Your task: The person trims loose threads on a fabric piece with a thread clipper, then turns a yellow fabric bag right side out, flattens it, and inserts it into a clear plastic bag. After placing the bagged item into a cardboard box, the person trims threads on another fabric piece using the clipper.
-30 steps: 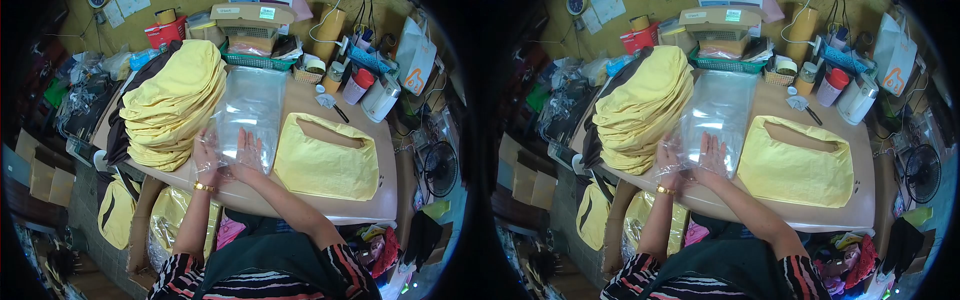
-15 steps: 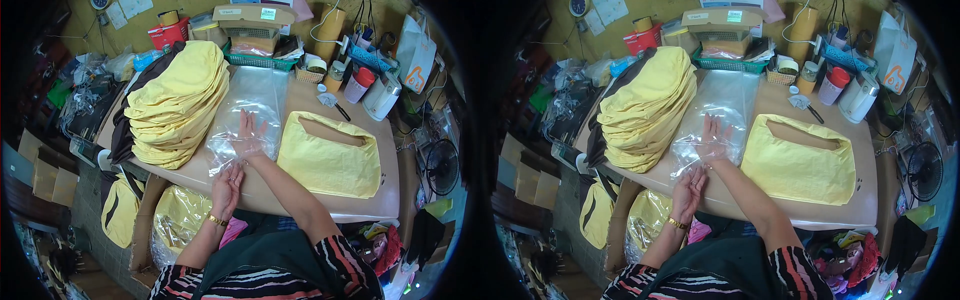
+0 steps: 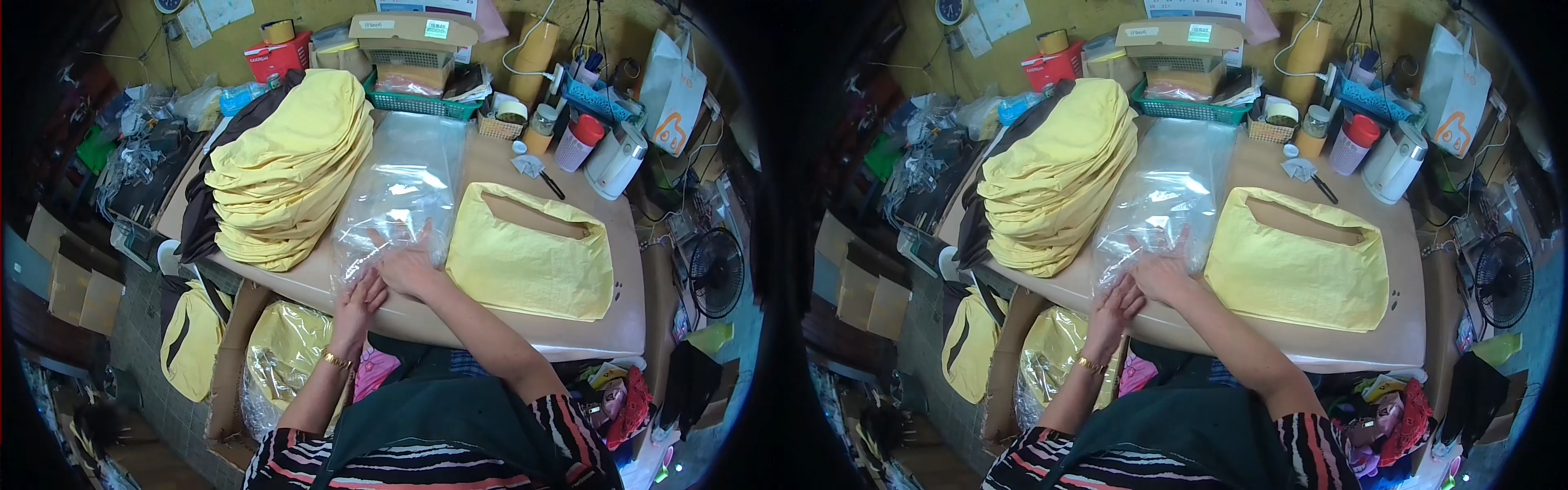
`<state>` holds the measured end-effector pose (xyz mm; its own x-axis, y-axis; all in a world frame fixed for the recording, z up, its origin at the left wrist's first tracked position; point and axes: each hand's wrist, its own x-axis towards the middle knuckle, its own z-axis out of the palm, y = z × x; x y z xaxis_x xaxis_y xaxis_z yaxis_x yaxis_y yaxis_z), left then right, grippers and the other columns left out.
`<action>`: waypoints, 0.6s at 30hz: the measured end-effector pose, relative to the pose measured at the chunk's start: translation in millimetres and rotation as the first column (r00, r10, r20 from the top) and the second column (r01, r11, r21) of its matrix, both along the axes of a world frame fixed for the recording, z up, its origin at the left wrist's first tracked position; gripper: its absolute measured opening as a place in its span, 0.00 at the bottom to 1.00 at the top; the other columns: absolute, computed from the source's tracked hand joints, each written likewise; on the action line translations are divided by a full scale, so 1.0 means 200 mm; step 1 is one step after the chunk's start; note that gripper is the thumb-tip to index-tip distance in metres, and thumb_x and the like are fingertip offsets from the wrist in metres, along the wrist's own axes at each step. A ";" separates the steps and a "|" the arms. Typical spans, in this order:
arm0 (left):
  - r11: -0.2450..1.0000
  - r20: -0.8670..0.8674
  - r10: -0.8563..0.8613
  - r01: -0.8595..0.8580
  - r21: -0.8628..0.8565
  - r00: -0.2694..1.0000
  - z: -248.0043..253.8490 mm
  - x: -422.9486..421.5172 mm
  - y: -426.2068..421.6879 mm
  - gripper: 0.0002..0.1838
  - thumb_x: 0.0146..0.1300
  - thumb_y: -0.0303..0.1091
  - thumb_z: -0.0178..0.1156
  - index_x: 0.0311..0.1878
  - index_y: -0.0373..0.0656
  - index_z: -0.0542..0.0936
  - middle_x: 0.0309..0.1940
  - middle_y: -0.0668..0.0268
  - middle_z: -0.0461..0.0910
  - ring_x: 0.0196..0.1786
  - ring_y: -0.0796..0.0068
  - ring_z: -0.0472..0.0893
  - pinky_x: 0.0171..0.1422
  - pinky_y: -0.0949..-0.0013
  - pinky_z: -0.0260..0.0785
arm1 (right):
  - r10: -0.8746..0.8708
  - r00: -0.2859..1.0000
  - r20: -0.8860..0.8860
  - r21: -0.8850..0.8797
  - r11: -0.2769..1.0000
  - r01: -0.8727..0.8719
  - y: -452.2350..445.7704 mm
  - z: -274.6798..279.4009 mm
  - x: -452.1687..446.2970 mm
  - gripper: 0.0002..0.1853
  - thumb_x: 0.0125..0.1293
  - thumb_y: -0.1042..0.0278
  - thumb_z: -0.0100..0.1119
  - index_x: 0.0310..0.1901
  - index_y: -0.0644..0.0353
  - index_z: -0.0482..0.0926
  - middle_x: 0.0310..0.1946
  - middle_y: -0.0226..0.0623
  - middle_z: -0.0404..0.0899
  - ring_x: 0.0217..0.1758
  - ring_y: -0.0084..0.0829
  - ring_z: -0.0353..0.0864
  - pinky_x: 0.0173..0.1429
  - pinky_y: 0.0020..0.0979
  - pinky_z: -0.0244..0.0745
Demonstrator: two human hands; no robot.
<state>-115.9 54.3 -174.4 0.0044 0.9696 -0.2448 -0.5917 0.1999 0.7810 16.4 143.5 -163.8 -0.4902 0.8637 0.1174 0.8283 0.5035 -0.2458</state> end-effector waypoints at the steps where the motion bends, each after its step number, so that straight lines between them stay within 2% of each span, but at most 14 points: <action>1: 0.996 -0.183 -0.062 0.072 0.052 0.981 0.01 -0.04 -0.03 0.25 0.77 0.35 0.42 0.72 0.31 0.57 0.71 0.51 0.63 0.67 0.61 0.72 0.66 0.63 0.71 | 0.000 1.000 0.002 0.002 1.000 0.000 0.00 0.03 0.00 0.33 0.71 0.49 0.44 0.74 0.50 0.55 0.57 0.46 0.78 0.74 0.51 0.60 0.69 0.75 0.15; 2: 0.989 -0.302 -0.074 0.108 0.099 0.950 0.04 -0.07 -0.06 0.26 0.77 0.34 0.42 0.72 0.30 0.56 0.69 0.53 0.66 0.65 0.61 0.74 0.66 0.63 0.71 | 0.032 0.998 0.057 0.071 0.997 -0.036 0.01 0.05 0.01 0.31 0.71 0.49 0.44 0.73 0.50 0.59 0.56 0.47 0.79 0.73 0.51 0.61 0.68 0.75 0.12; 3: 0.989 -0.304 -0.076 0.111 0.099 0.950 0.07 -0.11 -0.09 0.26 0.77 0.34 0.42 0.72 0.30 0.56 0.69 0.53 0.66 0.65 0.61 0.74 0.66 0.63 0.71 | 0.030 0.999 0.043 0.012 0.999 -0.031 0.06 0.06 0.00 0.28 0.71 0.49 0.45 0.69 0.50 0.64 0.57 0.45 0.78 0.74 0.50 0.60 0.67 0.77 0.12; 5: 0.969 -0.571 -0.022 0.158 0.190 0.821 0.15 -0.19 -0.16 0.23 0.77 0.36 0.45 0.67 0.29 0.66 0.60 0.51 0.76 0.59 0.62 0.79 0.62 0.63 0.73 | 0.020 1.000 0.017 -0.104 0.994 -0.018 0.15 0.07 -0.03 0.24 0.70 0.48 0.47 0.63 0.49 0.74 0.59 0.42 0.77 0.75 0.49 0.59 0.65 0.79 0.11; 7: 0.965 -0.590 -0.002 0.156 0.210 0.807 0.37 -0.25 -0.26 0.23 0.77 0.37 0.45 0.65 0.28 0.68 0.56 0.50 0.78 0.57 0.61 0.80 0.62 0.63 0.73 | 0.071 0.984 0.163 -0.276 0.961 -0.024 0.19 0.12 -0.03 0.21 0.69 0.51 0.48 0.56 0.50 0.81 0.65 0.40 0.72 0.77 0.46 0.53 0.64 0.81 0.10; 10: 0.963 -0.670 0.144 0.052 0.263 0.729 0.66 -0.38 -0.42 0.20 0.75 0.35 0.48 0.58 0.25 0.73 0.49 0.48 0.81 0.50 0.59 0.84 0.59 0.61 0.75 | 0.094 0.990 0.104 -0.176 0.982 -0.074 0.18 0.15 0.00 0.20 0.70 0.54 0.47 0.56 0.53 0.80 0.67 0.41 0.69 0.79 0.44 0.50 0.64 0.80 0.09; 11: 0.929 -0.580 0.261 -0.037 0.369 0.772 0.66 -0.46 -0.49 0.18 0.74 0.33 0.49 0.55 0.25 0.73 0.47 0.47 0.82 0.48 0.57 0.84 0.57 0.60 0.76 | 0.103 0.991 0.086 -0.141 0.986 -0.090 0.19 0.15 0.01 0.20 0.71 0.55 0.47 0.57 0.54 0.80 0.68 0.41 0.68 0.79 0.43 0.49 0.64 0.80 0.08; 12: 0.888 -0.538 0.401 -0.169 0.428 0.741 0.76 -0.45 -0.56 0.18 0.72 0.33 0.51 0.55 0.26 0.74 0.44 0.48 0.82 0.48 0.57 0.84 0.55 0.60 0.77 | 0.146 0.987 0.069 -0.166 0.977 -0.133 0.20 0.15 0.01 0.21 0.71 0.55 0.45 0.59 0.55 0.78 0.68 0.44 0.67 0.80 0.44 0.47 0.64 0.79 0.07; 13: 0.836 -0.551 0.455 -0.122 0.535 0.700 0.84 -0.50 -0.61 0.17 0.68 0.32 0.54 0.54 0.28 0.75 0.44 0.51 0.82 0.47 0.60 0.84 0.54 0.62 0.77 | 0.190 0.980 0.051 -0.188 0.966 -0.178 0.22 0.14 0.01 0.22 0.72 0.55 0.43 0.61 0.56 0.76 0.68 0.46 0.67 0.80 0.44 0.45 0.64 0.77 0.06; 14: 0.735 -0.657 0.670 -0.182 0.654 0.346 0.82 -0.64 -0.69 0.17 0.71 0.35 0.54 0.49 0.27 0.77 0.42 0.57 0.80 0.43 0.69 0.82 0.49 0.66 0.77 | 0.189 0.981 0.044 -0.187 0.966 -0.178 0.23 0.14 0.02 0.22 0.72 0.55 0.43 0.61 0.56 0.76 0.68 0.46 0.67 0.80 0.44 0.45 0.64 0.77 0.06; 15: 0.613 -0.388 0.776 -0.449 0.650 0.497 0.90 -0.69 -0.79 0.17 0.66 0.31 0.56 0.53 0.28 0.76 0.47 0.57 0.79 0.46 0.67 0.80 0.53 0.66 0.75 | 0.109 0.993 -0.038 -0.265 0.957 -0.116 0.24 0.14 0.02 0.23 0.73 0.55 0.41 0.64 0.54 0.73 0.68 0.45 0.67 0.80 0.45 0.44 0.65 0.76 0.05; 16: 0.479 -0.205 0.863 -0.623 0.618 0.461 0.88 -0.93 -0.92 0.16 0.66 0.31 0.55 0.53 0.30 0.76 0.49 0.56 0.79 0.50 0.69 0.79 0.52 0.67 0.75 | 0.023 0.993 -0.112 -0.346 0.936 -0.061 0.25 0.14 0.03 0.25 0.73 0.54 0.40 0.66 0.53 0.71 0.69 0.45 0.66 0.80 0.46 0.43 0.65 0.75 0.05; 17: 0.334 0.042 0.858 -0.617 0.712 0.512 0.89 -1.14 -1.12 0.14 0.67 0.32 0.56 0.50 0.33 0.78 0.45 0.58 0.81 0.45 0.70 0.80 0.48 0.67 0.75 | 0.026 0.993 -0.118 -0.347 0.936 -0.066 0.28 0.11 0.04 0.25 0.73 0.54 0.40 0.66 0.53 0.71 0.69 0.45 0.66 0.80 0.46 0.43 0.65 0.75 0.05; 18: 0.144 -0.197 0.980 -0.656 0.741 -0.007 0.93 -1.29 -1.35 0.13 0.66 0.34 0.58 0.48 0.35 0.79 0.42 0.59 0.82 0.42 0.69 0.81 0.45 0.66 0.76 | -0.015 0.998 -0.053 -0.464 0.886 -0.012 0.32 0.08 0.07 0.27 0.73 0.51 0.39 0.68 0.53 0.68 0.67 0.46 0.68 0.79 0.47 0.47 0.68 0.76 0.13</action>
